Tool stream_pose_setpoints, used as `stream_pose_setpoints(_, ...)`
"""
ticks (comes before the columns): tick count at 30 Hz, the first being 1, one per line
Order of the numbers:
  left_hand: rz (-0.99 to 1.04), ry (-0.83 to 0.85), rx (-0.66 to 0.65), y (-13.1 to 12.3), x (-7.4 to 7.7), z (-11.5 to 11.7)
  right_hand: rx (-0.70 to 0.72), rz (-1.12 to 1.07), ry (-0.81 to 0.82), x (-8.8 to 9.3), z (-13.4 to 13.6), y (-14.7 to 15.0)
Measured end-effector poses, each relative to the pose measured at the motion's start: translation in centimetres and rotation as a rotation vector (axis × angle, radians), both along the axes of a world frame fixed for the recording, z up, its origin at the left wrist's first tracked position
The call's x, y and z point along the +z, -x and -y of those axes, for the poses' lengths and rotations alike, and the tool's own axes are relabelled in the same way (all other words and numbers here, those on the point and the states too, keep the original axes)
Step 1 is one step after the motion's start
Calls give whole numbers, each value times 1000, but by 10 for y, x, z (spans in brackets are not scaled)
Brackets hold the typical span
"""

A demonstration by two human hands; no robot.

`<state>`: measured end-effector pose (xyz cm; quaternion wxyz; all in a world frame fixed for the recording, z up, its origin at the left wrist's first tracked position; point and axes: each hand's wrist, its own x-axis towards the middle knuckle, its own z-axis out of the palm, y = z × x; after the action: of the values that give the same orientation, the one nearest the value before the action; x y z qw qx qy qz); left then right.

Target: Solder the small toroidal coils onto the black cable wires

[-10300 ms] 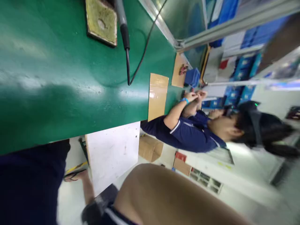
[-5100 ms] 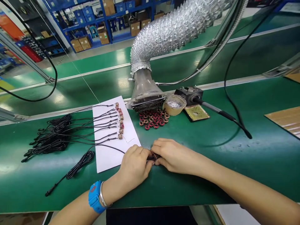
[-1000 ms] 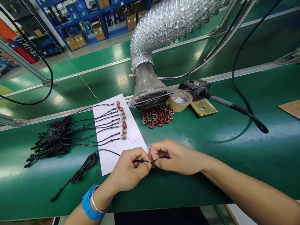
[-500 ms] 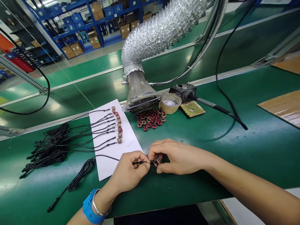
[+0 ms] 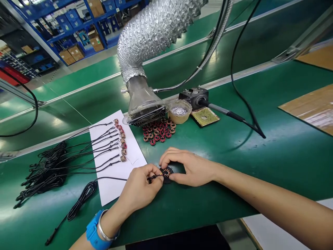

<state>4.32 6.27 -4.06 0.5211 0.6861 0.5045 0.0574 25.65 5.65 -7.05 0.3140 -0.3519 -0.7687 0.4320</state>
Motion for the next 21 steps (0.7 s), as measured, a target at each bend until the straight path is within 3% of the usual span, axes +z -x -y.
stream_pose_setpoints(11,25,100,-26,-2,-2,-6,-16,26,-54,2,-3,8)
stream_pose_setpoints(17,111,182,-44,-3,3,-15,-152,-13,-365,-8,8,6)
stream_pose_setpoints(21,140,191,-54,-3,4,-16,-197,19,-453,-11,8,10)
